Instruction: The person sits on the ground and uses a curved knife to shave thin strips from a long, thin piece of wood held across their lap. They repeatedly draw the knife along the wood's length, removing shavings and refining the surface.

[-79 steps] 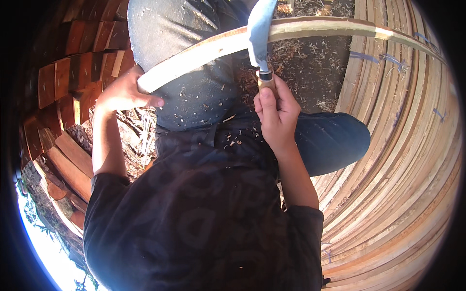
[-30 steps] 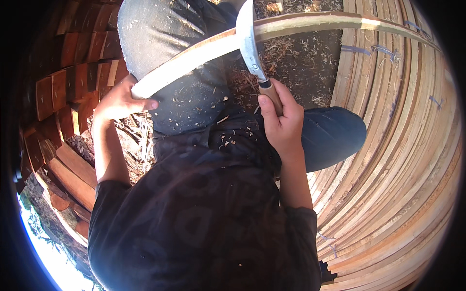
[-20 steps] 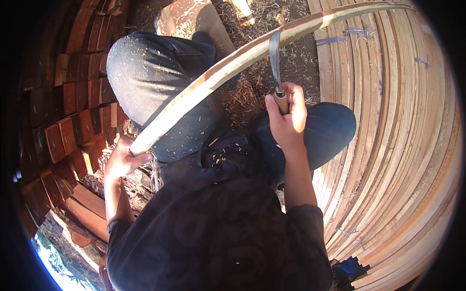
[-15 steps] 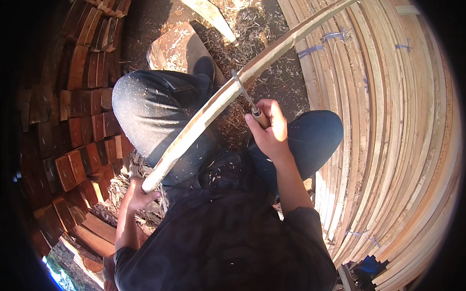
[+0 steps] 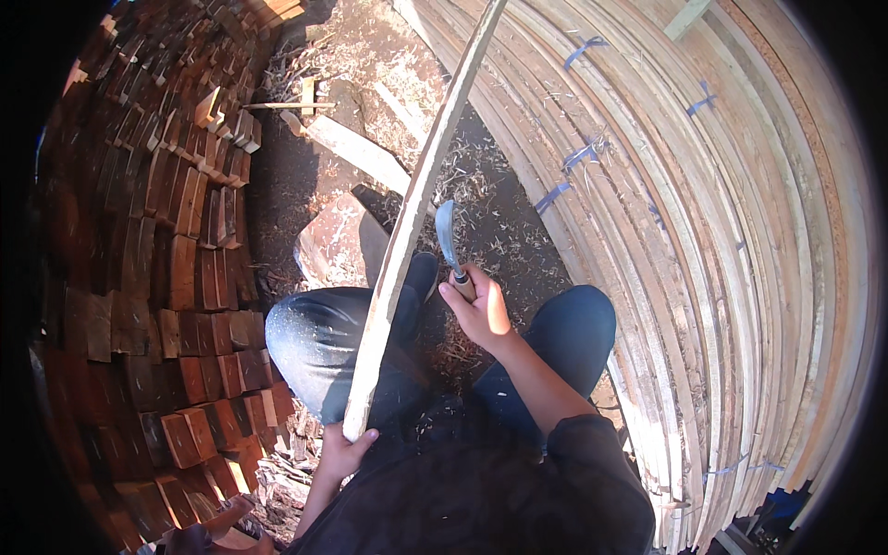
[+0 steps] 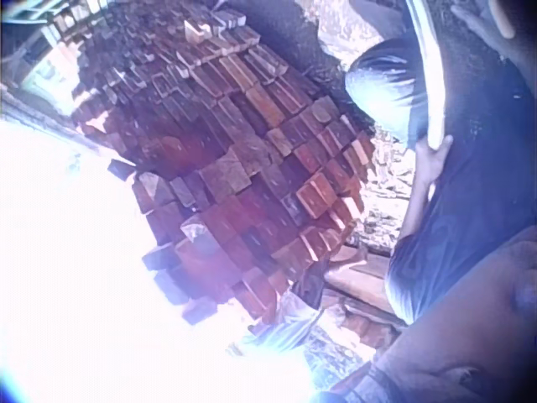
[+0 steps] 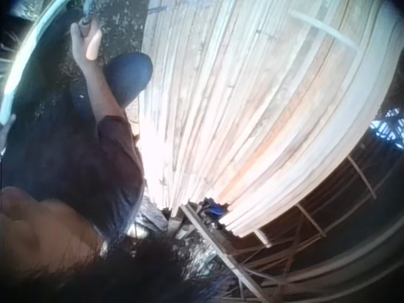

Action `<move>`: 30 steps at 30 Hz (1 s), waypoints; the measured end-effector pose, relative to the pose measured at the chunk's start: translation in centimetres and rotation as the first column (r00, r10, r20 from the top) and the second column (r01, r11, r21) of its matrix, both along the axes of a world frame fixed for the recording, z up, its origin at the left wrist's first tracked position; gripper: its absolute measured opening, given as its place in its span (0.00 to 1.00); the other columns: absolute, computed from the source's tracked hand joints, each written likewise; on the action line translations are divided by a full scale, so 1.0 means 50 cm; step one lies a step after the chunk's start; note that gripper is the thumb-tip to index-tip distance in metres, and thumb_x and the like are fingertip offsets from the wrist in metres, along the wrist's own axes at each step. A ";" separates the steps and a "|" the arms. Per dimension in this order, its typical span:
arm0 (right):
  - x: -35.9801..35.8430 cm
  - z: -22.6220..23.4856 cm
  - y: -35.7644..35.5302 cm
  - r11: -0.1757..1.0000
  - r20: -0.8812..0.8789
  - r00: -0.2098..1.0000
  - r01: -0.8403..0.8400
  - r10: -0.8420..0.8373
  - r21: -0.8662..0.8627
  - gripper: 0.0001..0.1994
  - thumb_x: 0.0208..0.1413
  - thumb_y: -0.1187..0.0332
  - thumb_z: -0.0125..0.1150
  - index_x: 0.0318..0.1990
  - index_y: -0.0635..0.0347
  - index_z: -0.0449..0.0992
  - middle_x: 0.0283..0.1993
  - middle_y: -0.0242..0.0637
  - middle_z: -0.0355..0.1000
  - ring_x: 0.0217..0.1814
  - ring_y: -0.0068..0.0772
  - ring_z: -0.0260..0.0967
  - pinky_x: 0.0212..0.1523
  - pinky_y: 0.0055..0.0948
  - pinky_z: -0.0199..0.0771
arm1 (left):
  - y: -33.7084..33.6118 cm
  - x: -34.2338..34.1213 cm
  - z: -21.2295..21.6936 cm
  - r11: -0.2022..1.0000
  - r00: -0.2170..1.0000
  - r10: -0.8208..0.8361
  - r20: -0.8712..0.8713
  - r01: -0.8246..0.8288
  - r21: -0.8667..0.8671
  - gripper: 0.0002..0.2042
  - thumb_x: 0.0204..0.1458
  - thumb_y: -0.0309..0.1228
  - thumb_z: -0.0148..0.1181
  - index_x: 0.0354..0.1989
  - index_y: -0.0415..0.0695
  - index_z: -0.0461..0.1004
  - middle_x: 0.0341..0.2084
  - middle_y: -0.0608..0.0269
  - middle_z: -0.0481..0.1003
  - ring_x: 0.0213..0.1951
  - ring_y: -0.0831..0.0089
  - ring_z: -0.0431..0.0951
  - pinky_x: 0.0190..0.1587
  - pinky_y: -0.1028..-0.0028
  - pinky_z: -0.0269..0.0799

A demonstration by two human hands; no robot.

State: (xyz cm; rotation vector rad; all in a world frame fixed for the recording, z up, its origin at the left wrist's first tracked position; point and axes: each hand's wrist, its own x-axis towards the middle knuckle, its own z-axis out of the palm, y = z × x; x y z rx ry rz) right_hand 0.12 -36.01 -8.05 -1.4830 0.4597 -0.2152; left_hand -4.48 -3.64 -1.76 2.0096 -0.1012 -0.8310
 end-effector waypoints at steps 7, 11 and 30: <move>0.021 0.000 -0.105 0.987 -0.001 1.000 0.025 -0.025 -0.156 0.06 0.55 0.72 0.60 0.32 0.61 0.68 0.21 0.24 0.58 0.24 0.14 0.53 0.27 0.21 0.58 | 0.043 0.125 0.062 0.958 0.998 0.057 -0.009 -0.052 0.283 0.15 0.48 0.36 0.65 0.23 0.35 0.74 0.11 0.60 0.70 0.17 0.75 0.71 0.21 0.71 0.67; 0.005 -0.003 -0.158 0.995 -0.137 0.990 -0.031 0.018 -0.092 0.07 0.57 0.68 0.58 0.36 0.64 0.70 0.20 0.26 0.61 0.23 0.16 0.56 0.26 0.22 0.59 | 0.022 0.118 0.085 0.984 0.987 0.144 -0.071 -0.134 0.121 0.10 0.51 0.31 0.61 0.27 0.34 0.75 0.17 0.62 0.74 0.21 0.77 0.73 0.25 0.72 0.68; -0.089 0.104 -0.036 0.868 -0.184 0.957 0.108 -0.222 -0.485 0.09 0.59 0.66 0.56 0.40 0.63 0.69 0.21 0.35 0.63 0.23 0.23 0.61 0.25 0.27 0.62 | 0.092 0.159 0.077 0.920 0.965 -0.257 -0.055 0.262 0.292 0.18 0.57 0.40 0.55 0.34 0.32 0.73 0.15 0.46 0.73 0.20 0.55 0.77 0.25 0.62 0.69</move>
